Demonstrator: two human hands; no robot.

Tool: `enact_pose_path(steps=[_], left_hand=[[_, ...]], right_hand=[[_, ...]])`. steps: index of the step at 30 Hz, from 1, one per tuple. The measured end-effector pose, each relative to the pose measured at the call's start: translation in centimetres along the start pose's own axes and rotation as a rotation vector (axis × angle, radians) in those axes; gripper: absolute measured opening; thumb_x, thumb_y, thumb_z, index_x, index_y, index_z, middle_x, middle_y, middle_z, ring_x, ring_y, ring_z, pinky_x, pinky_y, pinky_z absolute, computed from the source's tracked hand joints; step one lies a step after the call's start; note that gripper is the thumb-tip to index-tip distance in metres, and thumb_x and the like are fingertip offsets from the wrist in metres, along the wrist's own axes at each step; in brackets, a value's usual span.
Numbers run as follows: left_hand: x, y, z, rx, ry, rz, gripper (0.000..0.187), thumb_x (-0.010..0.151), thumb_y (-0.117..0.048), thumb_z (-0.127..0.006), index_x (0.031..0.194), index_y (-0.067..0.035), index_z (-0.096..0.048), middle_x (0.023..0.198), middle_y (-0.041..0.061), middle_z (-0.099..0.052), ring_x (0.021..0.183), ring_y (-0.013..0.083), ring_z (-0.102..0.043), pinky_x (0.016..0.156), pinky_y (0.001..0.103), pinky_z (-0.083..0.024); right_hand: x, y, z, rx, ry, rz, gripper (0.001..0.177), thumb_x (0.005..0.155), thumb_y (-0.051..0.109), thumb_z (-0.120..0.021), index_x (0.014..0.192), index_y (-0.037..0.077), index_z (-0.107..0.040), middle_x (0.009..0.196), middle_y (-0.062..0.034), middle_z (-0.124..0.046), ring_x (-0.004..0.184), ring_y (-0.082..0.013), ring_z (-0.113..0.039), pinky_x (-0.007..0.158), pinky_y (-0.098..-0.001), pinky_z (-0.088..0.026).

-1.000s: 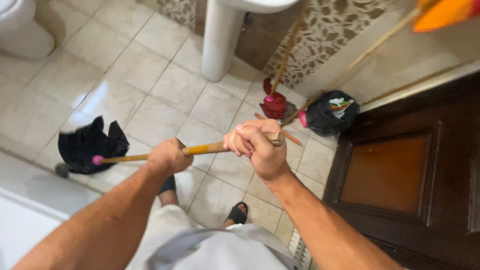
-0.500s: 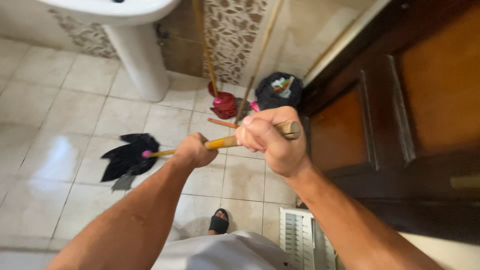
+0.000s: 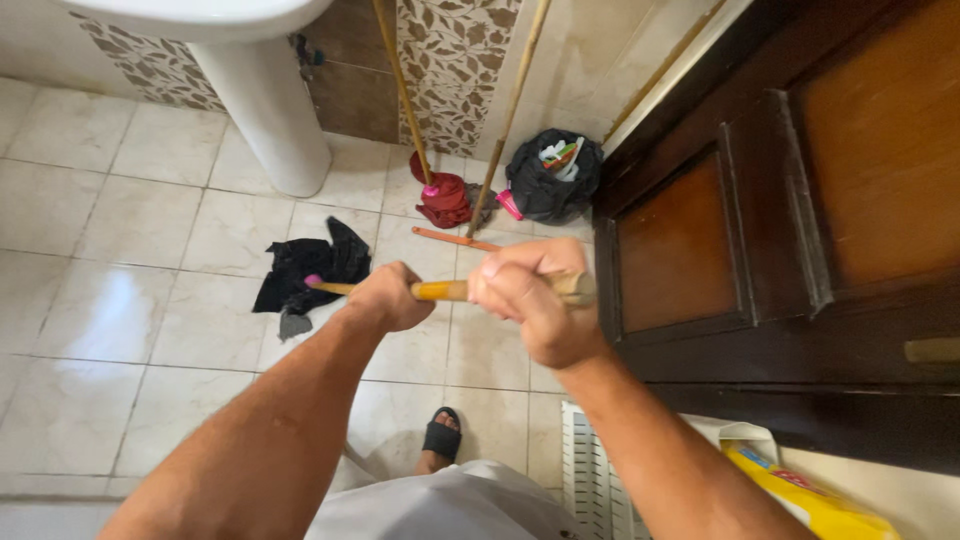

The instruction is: The person mops the bathroom floor using a mop with a cloth head and a wooden handle, moving it around the sink and toilet areas.

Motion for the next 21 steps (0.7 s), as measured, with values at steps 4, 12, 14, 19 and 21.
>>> enact_pose_path(steps=[4,12,14,19,21], left_hand=[[-0.5,5.5,1.4,0.063,0.004,-0.01,0.032,0.076,-0.031,-0.072,0.101,-0.013,-0.08,0.095,0.017,-0.077,0.095,0.0336,-0.073,0.087,0.041,-0.058],[-3.4,17.1,8.8,-0.121,-0.194,0.063,0.042,0.074,-0.032,-0.08,0.105,-0.006,-0.069,0.109,0.017,-0.071,0.101,0.0352,-0.07,0.085,0.045,-0.056],[-4.2,19.3,11.3,-0.123,-0.273,0.02,0.042,0.074,-0.033,-0.08,0.104,-0.006,-0.068,0.113,0.017,-0.069,0.104,0.0365,-0.067,0.086,0.045,-0.055],[-5.7,21.9,16.6,-0.157,-0.329,-0.033,0.04,0.077,-0.037,-0.079,0.104,-0.009,-0.069,0.113,0.016,-0.069,0.109,0.0343,-0.066,0.094,0.042,-0.053],[-6.4,22.7,18.5,-0.167,-0.375,-0.082,0.037,0.079,-0.034,-0.076,0.105,-0.009,-0.068,0.116,0.014,-0.068,0.111,0.0348,-0.064,0.093,0.043,-0.052]], right_hand=[[0.5,-3.0,-3.9,0.051,0.065,-0.002,0.042,0.1,0.01,-0.053,0.06,0.003,-0.043,0.06,-0.0032,-0.046,0.063,-0.0138,-0.046,0.076,-0.0344,-0.052],[6.0,-8.0,-15.4,-0.048,0.307,-0.003,0.032,0.092,0.005,-0.062,0.065,0.002,-0.046,0.072,-0.0052,-0.06,0.081,-0.0171,-0.061,0.094,-0.0384,-0.054],[8.1,-9.2,-18.3,-0.043,0.33,-0.003,0.03,0.092,0.005,-0.062,0.066,0.002,-0.047,0.07,-0.0038,-0.059,0.078,-0.0157,-0.06,0.098,-0.0387,-0.054],[12.3,-11.4,-24.3,-0.021,0.326,-0.026,0.035,0.094,0.005,-0.062,0.065,0.003,-0.043,0.064,-0.0004,-0.049,0.067,-0.0107,-0.048,0.102,-0.0398,-0.056],[13.9,-12.0,-26.1,-0.053,0.333,-0.055,0.028,0.092,0.005,-0.059,0.065,0.001,-0.05,0.065,-0.0004,-0.054,0.066,-0.0105,-0.049,0.099,-0.0385,-0.053]])
Point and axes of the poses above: each hand's wrist, its own x-axis towards the middle knuckle, its own z-axis out of the back of the hand, y = z × x, the point moved 5 cm from there along x, towards the middle knuckle
